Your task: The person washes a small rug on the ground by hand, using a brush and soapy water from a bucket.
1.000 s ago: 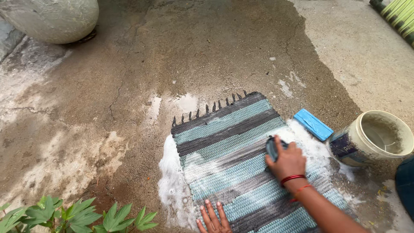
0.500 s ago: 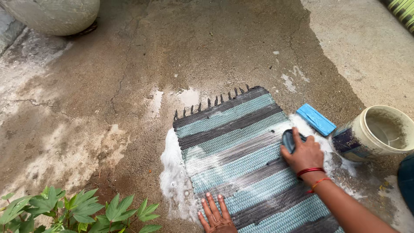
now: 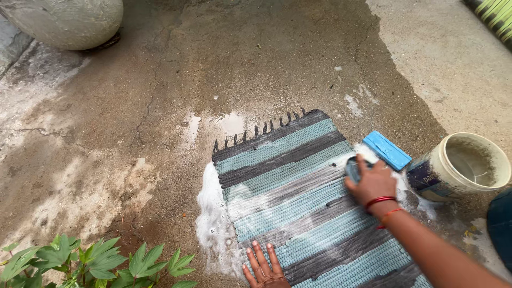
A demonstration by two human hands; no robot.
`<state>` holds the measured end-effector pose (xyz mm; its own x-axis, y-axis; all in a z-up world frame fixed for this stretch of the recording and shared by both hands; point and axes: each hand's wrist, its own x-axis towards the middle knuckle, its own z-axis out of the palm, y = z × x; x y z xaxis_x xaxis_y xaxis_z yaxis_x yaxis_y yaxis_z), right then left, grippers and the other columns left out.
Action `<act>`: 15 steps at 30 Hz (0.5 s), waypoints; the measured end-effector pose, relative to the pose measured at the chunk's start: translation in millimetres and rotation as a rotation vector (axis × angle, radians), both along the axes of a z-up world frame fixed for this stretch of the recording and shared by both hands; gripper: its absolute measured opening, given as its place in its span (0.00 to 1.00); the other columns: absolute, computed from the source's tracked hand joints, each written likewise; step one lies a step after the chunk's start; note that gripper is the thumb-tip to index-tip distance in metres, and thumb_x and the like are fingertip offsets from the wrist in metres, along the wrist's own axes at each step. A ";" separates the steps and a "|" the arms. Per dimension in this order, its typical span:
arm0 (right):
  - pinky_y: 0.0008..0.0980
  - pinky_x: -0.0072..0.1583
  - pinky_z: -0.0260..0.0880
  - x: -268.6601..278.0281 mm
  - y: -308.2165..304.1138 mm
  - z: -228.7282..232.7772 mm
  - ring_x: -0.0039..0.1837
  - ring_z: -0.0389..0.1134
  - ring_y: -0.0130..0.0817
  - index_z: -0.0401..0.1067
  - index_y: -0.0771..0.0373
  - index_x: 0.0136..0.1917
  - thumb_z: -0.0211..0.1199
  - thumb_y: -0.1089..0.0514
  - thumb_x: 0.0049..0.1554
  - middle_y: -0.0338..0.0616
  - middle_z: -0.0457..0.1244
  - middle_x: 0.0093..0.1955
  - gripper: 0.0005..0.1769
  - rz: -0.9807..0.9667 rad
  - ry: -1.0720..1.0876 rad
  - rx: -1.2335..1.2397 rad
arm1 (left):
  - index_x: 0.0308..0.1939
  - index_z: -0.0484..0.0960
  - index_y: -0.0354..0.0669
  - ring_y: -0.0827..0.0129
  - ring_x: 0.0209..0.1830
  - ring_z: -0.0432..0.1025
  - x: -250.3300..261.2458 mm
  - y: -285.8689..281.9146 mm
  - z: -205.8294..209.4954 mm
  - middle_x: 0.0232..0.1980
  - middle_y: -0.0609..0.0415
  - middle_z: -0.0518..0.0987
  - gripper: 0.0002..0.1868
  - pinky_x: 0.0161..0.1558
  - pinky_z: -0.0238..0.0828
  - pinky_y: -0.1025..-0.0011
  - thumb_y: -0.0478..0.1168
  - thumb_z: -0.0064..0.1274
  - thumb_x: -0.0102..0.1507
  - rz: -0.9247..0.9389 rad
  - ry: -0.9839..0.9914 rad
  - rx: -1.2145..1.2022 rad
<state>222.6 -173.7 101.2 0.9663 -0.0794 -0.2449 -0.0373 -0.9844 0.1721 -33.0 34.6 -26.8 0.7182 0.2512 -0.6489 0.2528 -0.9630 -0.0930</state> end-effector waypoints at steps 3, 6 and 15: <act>0.45 0.54 0.72 -58.8 96.2 -22.2 0.56 0.66 0.47 0.50 0.44 0.81 0.57 0.30 0.55 0.54 0.59 0.59 0.46 0.211 -0.025 0.172 | 0.74 0.50 0.44 0.38 0.76 0.45 -8.6 2.3 -44.2 0.75 0.30 0.50 0.31 0.68 0.39 0.29 0.34 0.33 0.65 -0.033 -1.070 0.209; 0.46 0.56 0.70 -85.5 137.3 -32.2 0.57 0.65 0.48 0.50 0.44 0.80 0.58 0.30 0.54 0.54 0.60 0.55 0.46 0.454 0.006 0.292 | 0.72 0.56 0.44 0.39 0.74 0.51 -15.0 -0.6 -75.1 0.74 0.31 0.56 0.28 0.66 0.46 0.29 0.36 0.32 0.66 -0.003 -1.130 0.183; 0.42 0.49 0.74 15.3 19.7 3.7 0.55 0.68 0.46 0.52 0.39 0.81 0.51 0.30 0.58 0.55 0.61 0.59 0.41 -0.049 -0.029 0.130 | 0.70 0.62 0.44 0.40 0.70 0.59 -14.3 7.2 -107.1 0.68 0.30 0.66 0.26 0.63 0.54 0.31 0.38 0.40 0.67 -0.102 -1.136 0.308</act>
<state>237.9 -154.0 104.9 0.9688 -0.0958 -0.2284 -0.0887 -0.9952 0.0414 -47.3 41.8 -133.9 0.8703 0.1937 0.4529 0.2637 -0.9598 -0.0963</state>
